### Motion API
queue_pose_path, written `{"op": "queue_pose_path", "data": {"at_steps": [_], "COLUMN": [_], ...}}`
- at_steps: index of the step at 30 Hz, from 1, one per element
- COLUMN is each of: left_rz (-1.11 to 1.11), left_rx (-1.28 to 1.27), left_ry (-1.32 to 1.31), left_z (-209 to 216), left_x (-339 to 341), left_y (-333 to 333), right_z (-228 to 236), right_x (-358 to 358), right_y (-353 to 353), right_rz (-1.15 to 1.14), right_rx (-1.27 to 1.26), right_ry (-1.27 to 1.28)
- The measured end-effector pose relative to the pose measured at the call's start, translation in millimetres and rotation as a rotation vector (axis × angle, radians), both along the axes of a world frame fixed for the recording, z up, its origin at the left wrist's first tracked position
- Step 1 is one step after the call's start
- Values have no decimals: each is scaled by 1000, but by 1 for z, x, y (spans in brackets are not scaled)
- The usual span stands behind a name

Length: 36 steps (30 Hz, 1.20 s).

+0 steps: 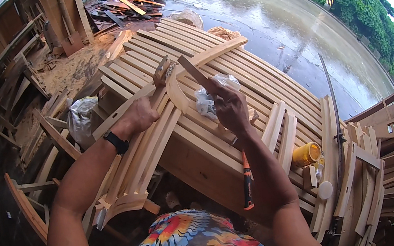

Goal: The person applies glue to wooden chair components using a small brush, fits the pieces together into a frame, and hammers them into place to ensure a tight fit.

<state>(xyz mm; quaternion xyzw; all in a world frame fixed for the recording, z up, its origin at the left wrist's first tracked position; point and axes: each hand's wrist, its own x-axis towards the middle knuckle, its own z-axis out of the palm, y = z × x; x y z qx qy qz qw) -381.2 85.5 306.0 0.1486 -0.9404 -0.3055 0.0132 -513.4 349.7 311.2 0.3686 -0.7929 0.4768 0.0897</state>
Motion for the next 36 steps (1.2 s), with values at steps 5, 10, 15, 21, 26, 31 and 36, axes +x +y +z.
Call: {"op": "queue_pose_path", "data": {"at_steps": [5, 10, 15, 21, 26, 31, 36], "left_rz": [66, 48, 50, 54, 40, 37, 26], "left_rx": [50, 27, 63, 46, 22, 26, 25], "left_ry": [-96, -104, -74, -96, -39, -36, -44], "left_z": [13, 18, 16, 19, 5, 4, 15], "left_x": [10, 8, 8, 10, 6, 7, 9], "left_y": [2, 4, 7, 10, 3, 1, 5], "right_z": [55, 88, 98, 108, 114, 123, 93], "right_x": [5, 6, 6, 10, 19, 15, 4], "right_y": [-1, 2, 4, -3, 1, 11, 8], "right_rz": [18, 62, 112, 87, 179, 99, 59], "right_rx": [210, 370, 362, 533, 509, 373, 208], "right_ry": [87, 53, 39, -48, -115, -161, 97]}}
